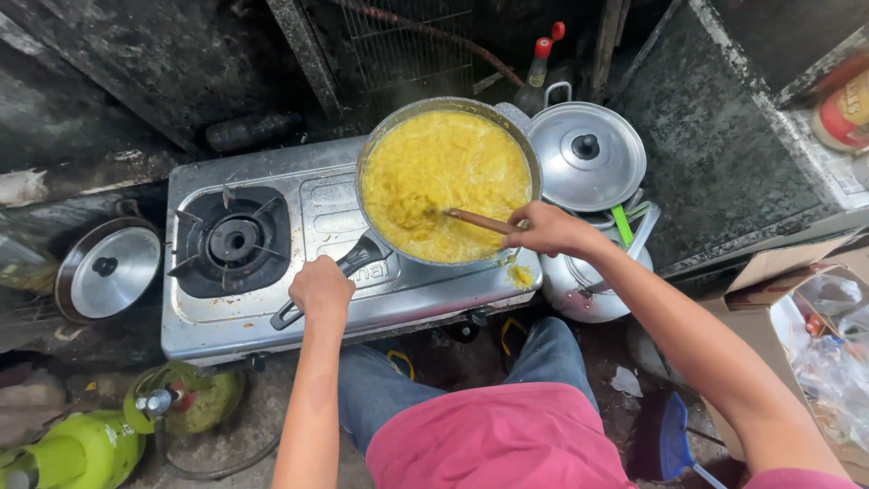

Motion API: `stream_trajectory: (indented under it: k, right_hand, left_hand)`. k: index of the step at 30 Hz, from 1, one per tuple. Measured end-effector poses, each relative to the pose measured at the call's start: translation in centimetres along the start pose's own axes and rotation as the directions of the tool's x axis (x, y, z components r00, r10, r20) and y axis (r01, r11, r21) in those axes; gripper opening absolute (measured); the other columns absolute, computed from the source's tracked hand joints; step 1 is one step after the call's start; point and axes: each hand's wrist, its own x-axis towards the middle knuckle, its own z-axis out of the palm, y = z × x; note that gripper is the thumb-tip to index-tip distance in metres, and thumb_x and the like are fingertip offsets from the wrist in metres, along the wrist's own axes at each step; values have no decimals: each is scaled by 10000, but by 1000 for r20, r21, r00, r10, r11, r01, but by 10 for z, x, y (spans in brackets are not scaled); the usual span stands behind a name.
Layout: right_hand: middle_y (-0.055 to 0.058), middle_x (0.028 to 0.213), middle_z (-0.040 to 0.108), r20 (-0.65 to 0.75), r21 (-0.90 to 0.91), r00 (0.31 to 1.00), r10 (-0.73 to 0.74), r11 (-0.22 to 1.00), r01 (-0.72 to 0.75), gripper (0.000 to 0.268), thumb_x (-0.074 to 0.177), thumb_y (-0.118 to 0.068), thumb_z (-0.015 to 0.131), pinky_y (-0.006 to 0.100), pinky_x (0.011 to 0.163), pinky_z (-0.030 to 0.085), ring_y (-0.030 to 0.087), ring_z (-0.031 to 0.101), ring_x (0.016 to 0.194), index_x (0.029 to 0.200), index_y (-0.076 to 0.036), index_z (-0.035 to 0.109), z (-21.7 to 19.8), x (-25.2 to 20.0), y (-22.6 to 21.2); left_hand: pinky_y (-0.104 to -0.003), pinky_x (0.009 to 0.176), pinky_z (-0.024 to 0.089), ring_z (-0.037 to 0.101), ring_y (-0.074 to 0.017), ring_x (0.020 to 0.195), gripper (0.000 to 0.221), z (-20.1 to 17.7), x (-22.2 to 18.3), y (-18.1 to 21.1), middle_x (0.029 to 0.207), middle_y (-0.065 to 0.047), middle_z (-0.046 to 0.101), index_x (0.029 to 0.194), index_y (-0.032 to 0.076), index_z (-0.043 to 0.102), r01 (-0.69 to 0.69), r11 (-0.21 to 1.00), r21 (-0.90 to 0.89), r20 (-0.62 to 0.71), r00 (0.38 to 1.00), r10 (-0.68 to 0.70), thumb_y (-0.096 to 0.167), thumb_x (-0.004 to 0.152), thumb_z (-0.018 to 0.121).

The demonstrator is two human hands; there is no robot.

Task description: Stirring a thick yellow mixture in a pan on a gas stove using a wooden spatula to ensure even cooking.

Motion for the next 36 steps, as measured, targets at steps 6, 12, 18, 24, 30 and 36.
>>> stream_trajectory:
  k: [6, 12, 18, 24, 30, 36]
  right_hand:
    - [84, 657, 422, 112, 382, 993, 45, 920, -85, 375, 920, -181, 642, 267, 409, 346, 118, 365, 467, 1168, 100, 661, -14, -34, -3]
    - [73, 696, 405, 208, 558, 975, 81, 808, -186, 261, 1027, -212, 510, 209, 402, 294, 91, 349, 506, 1049, 5, 652, -18, -45, 17]
    - [198, 766, 706, 160, 70, 987, 25, 997, -36, 436, 1000, -376, 539, 343, 440, 519, 235, 585, 524, 1017, -26, 798, -41, -74, 15]
    - [150, 888, 795, 186, -323, 982, -20, 943, 81, 454, 1023, -421, 418, 473, 951, 564, 361, 726, 933, 1274, -202, 727, -34, -96, -1]
    - [226, 941, 771, 200, -180, 964, -172, 961, 209, 511, 1037, -439, 392, 511, 937, 558, 434, 719, 972, 1231, -112, 735, 10, -65, -9]
    - [104, 489, 596, 127, 124, 977, -172, 980, 156, 539, 1002, -482, 472, 323, 394, 535, 217, 588, 380, 816, -48, 733, 47, -5, -19]
  left_hand:
    - [-558, 702, 610, 758, -443, 881, 168, -1, 1, 0, 843, -257, 746, 949, -51, 780, 2, 1000, -4, -3, 1000, -2, 32, 826, 701]
    - [-554, 694, 608, 760, -435, 875, 166, 2, 1, 0, 836, -250, 746, 944, -46, 778, 6, 1000, 11, -5, 1000, -6, 29, 829, 686]
    - [-546, 674, 606, 758, -436, 853, 147, 5, 3, 0, 806, -257, 739, 910, -51, 779, 0, 1000, 20, -12, 1000, 0, 33, 816, 703]
    - [-553, 669, 605, 757, -436, 843, 145, 4, 4, 2, 803, -260, 737, 904, -46, 781, 14, 1000, 26, -12, 1000, -14, 34, 799, 721]
    - [-539, 636, 606, 759, -427, 816, 133, 7, 5, -1, 780, -249, 733, 888, -46, 779, 5, 999, 34, -23, 1000, -4, 29, 804, 707]
    - [-534, 608, 603, 758, -426, 801, 123, 7, 4, -1, 767, -255, 729, 878, -51, 775, -6, 1000, 22, -44, 999, 7, 20, 810, 701]
